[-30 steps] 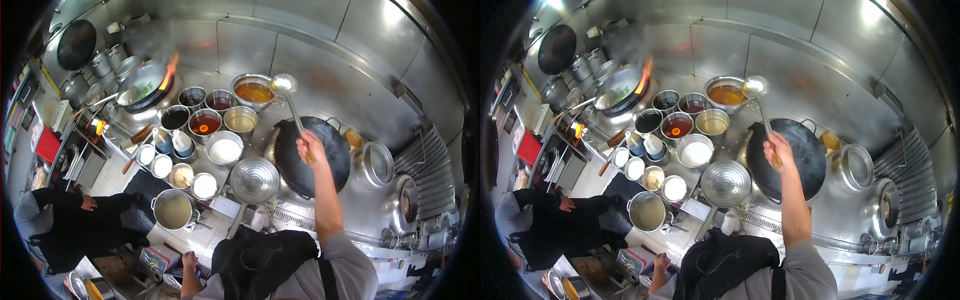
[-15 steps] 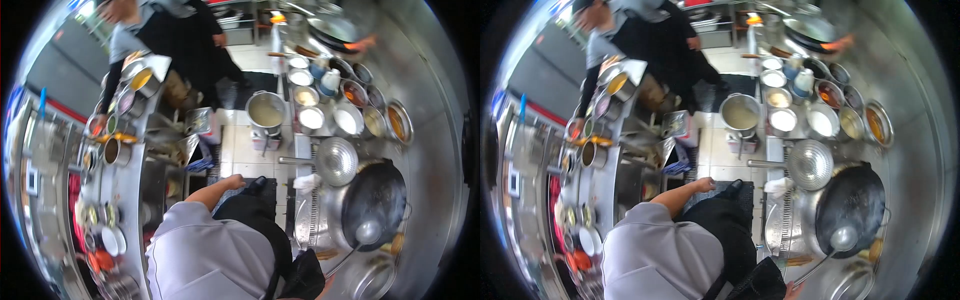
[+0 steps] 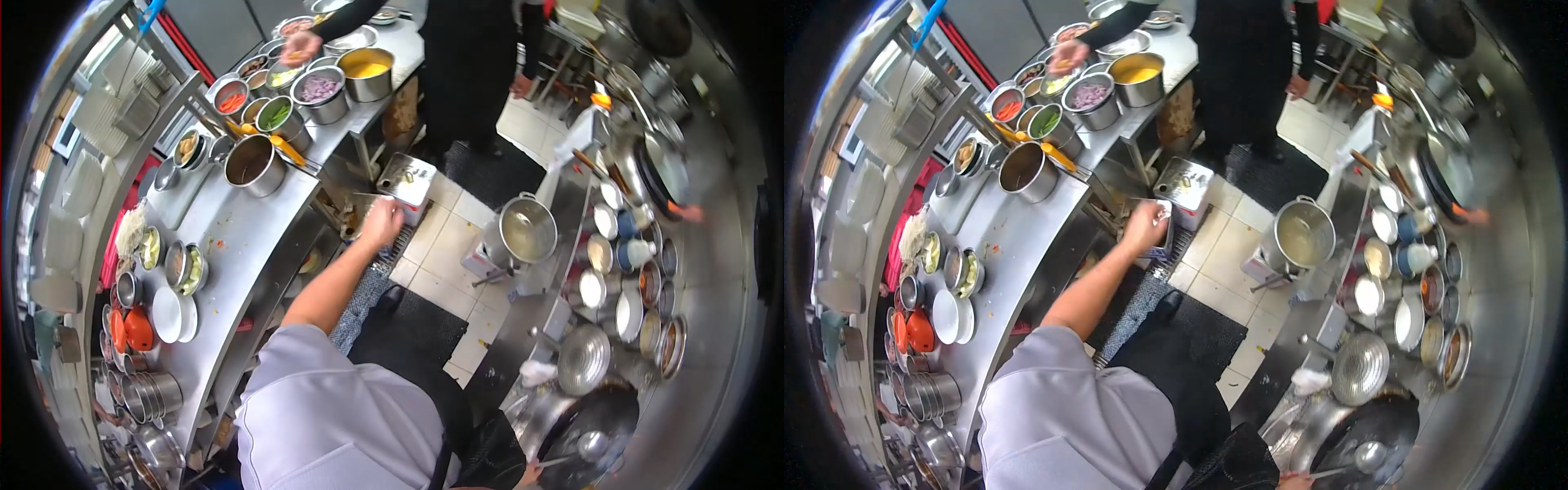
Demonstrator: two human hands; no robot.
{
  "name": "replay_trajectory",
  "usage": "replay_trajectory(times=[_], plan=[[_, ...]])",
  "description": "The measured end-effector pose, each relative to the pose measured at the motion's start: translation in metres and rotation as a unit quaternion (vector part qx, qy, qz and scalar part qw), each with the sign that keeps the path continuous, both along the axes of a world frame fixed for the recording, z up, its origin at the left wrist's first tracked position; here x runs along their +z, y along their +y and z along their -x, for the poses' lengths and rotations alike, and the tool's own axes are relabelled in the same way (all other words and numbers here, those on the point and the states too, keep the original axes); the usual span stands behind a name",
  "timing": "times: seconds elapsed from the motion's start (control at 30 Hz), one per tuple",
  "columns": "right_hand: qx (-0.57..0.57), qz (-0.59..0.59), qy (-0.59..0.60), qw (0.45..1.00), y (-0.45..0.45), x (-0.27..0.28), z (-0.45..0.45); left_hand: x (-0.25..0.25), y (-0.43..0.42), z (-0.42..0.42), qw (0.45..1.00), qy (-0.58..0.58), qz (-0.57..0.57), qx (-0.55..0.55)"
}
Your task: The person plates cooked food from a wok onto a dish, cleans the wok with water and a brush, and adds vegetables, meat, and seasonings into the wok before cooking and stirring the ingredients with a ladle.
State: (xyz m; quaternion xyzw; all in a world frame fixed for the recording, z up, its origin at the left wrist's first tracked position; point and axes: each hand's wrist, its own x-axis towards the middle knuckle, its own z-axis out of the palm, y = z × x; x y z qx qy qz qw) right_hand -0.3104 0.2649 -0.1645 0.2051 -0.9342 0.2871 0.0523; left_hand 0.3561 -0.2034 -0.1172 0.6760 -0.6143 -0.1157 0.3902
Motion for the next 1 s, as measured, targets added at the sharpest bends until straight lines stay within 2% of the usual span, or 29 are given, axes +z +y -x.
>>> replay_trajectory(times=[0.03, 0.07, 0.13, 0.2, 0.27, 0.3, 0.4, 0.5, 0.53, 0.57, 0.63, 0.67, 0.7, 0.77, 0.8, 0.9, 1.0], plan=[[0.114, -0.036, 0.139, 0.983, 0.054, -0.077, 0.097, 0.011, -0.033, -0.034, 0.995, -0.002, 0.083, 0.047], [0.009, -0.057, 0.049, 0.997, 0.019, -0.023, 0.032, 0.031, -0.063, -0.064, 0.987, 0.008, 0.116, 0.11], [-0.043, -0.082, -0.017, 0.996, -0.041, 0.043, -0.041, 0.058, -0.125, -0.134, 0.96, -0.05, 0.206, 0.185], [-0.046, -0.097, -0.044, 0.993, -0.079, 0.067, -0.073, 0.08, -0.179, -0.2, 0.956, -0.1, 0.135, 0.242], [-0.043, -0.105, -0.063, 0.992, -0.104, 0.082, -0.09, 0.081, -0.222, -0.251, 0.94, -0.156, -0.047, 0.3], [-0.044, -0.109, -0.074, 0.99, -0.114, 0.088, -0.096, 0.08, -0.243, -0.273, 0.933, -0.111, -0.177, 0.294], [-0.049, -0.114, -0.106, 0.987, -0.137, 0.1, -0.112, 0.056, -0.281, -0.31, 0.902, -0.142, -0.329, 0.242], [-0.05, -0.11, -0.131, 0.984, -0.147, 0.109, -0.118, 0.056, -0.28, -0.314, 0.907, -0.147, -0.327, 0.223], [-0.051, -0.108, -0.139, 0.983, -0.148, 0.11, -0.118, 0.035, -0.282, -0.329, 0.924, -0.159, -0.279, 0.205], [-0.051, -0.105, -0.15, 0.982, -0.149, 0.11, -0.118, 0.019, -0.288, -0.347, 0.925, -0.163, -0.278, 0.203], [-0.055, -0.097, -0.171, 0.979, -0.148, 0.113, -0.117, 0.022, -0.285, -0.35, 0.95, -0.116, -0.259, 0.131], [-0.057, -0.09, -0.182, 0.978, -0.146, 0.114, -0.116, 0.023, -0.286, -0.349, 0.956, -0.077, -0.235, 0.161], [-0.06, -0.083, -0.193, 0.976, -0.142, 0.115, -0.114, 0.023, -0.283, -0.344, 0.957, -0.081, -0.234, 0.154], [-0.064, -0.063, -0.218, 0.972, -0.13, 0.114, -0.106, 0.023, -0.271, -0.33, 0.947, -0.237, -0.154, 0.154], [-0.068, -0.05, -0.231, 0.969, -0.123, 0.115, -0.101, 0.031, -0.266, -0.325, 0.948, -0.215, -0.183, 0.148], [-0.073, 0.014, -0.289, 0.955, -0.091, 0.113, -0.079, 0.024, -0.281, -0.345, 0.955, -0.181, -0.165, 0.165], [-0.071, 0.135, -0.383, 0.911, -0.028, 0.089, -0.023, 0.071, -0.274, -0.337, 0.954, -0.218, -0.148, 0.142]])
